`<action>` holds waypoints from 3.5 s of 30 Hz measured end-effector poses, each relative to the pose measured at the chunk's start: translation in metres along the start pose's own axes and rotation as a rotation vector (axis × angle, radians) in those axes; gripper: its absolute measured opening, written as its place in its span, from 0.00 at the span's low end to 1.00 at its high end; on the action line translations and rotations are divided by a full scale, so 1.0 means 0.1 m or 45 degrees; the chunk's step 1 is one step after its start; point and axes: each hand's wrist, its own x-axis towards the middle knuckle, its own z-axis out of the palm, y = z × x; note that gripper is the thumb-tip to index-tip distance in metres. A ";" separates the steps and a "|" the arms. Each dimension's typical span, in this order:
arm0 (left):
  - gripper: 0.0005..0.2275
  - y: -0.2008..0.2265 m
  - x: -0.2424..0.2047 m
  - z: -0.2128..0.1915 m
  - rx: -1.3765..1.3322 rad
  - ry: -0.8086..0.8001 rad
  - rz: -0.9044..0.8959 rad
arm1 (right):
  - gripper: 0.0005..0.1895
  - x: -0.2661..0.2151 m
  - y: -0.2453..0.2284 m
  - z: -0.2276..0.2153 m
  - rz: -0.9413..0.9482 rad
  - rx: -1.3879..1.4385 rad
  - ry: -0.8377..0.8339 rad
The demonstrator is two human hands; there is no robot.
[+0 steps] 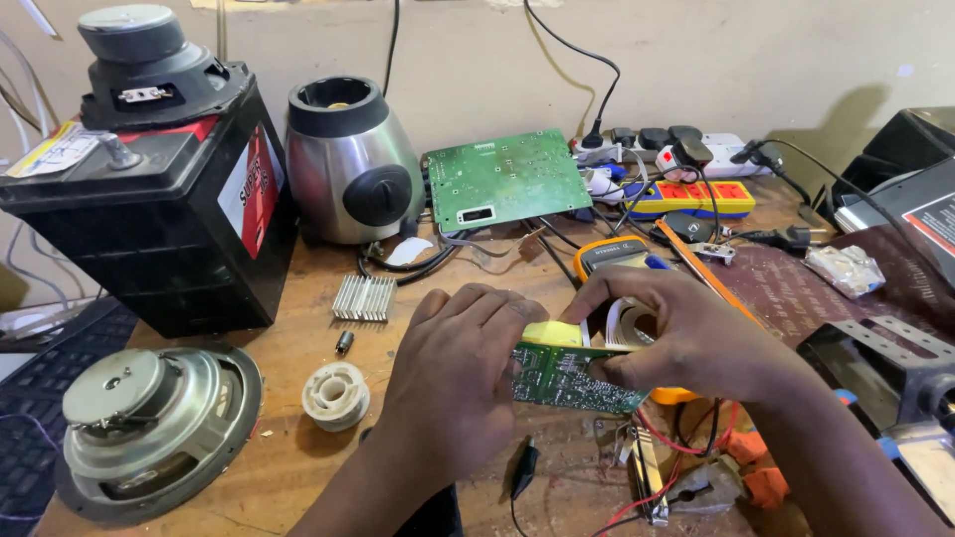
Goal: Soldering electronic components onto a printed circuit board at a repair bench.
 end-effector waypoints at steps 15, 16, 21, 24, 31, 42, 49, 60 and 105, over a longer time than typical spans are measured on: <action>0.20 -0.08 0.07 -0.16 0.016 -0.266 -0.037 | 0.33 -0.15 -0.22 0.05 0.336 -0.006 -0.034; 0.20 -0.09 0.07 -0.16 0.014 -0.272 -0.034 | 0.33 -0.15 -0.20 0.04 0.340 -0.002 -0.031; 0.19 -0.10 0.07 -0.15 -0.032 -0.237 -0.028 | 0.28 -0.12 -0.14 -0.01 0.079 -0.202 -0.090; 0.20 -0.10 0.06 -0.17 -0.041 -0.206 -0.031 | 0.25 -0.08 -0.11 -0.02 0.080 -0.206 -0.093; 0.23 -0.15 0.02 -0.17 0.035 -0.055 0.098 | 0.35 -0.11 -0.06 0.01 -0.047 0.249 0.111; 0.28 0.37 0.29 -0.37 -1.543 0.453 -1.425 | 0.48 -0.15 -0.04 -0.18 0.226 0.786 0.323; 0.22 0.18 0.21 -0.15 -1.697 0.163 -1.789 | 0.27 0.16 0.05 0.15 0.630 0.428 0.590; 0.16 0.07 0.21 -0.14 -1.131 -0.344 -1.806 | 0.40 0.19 0.06 0.35 0.488 -0.653 0.373; 0.10 -0.55 0.04 0.01 -0.554 -0.248 -1.393 | 0.06 -0.29 0.06 -0.18 -0.168 -0.610 0.837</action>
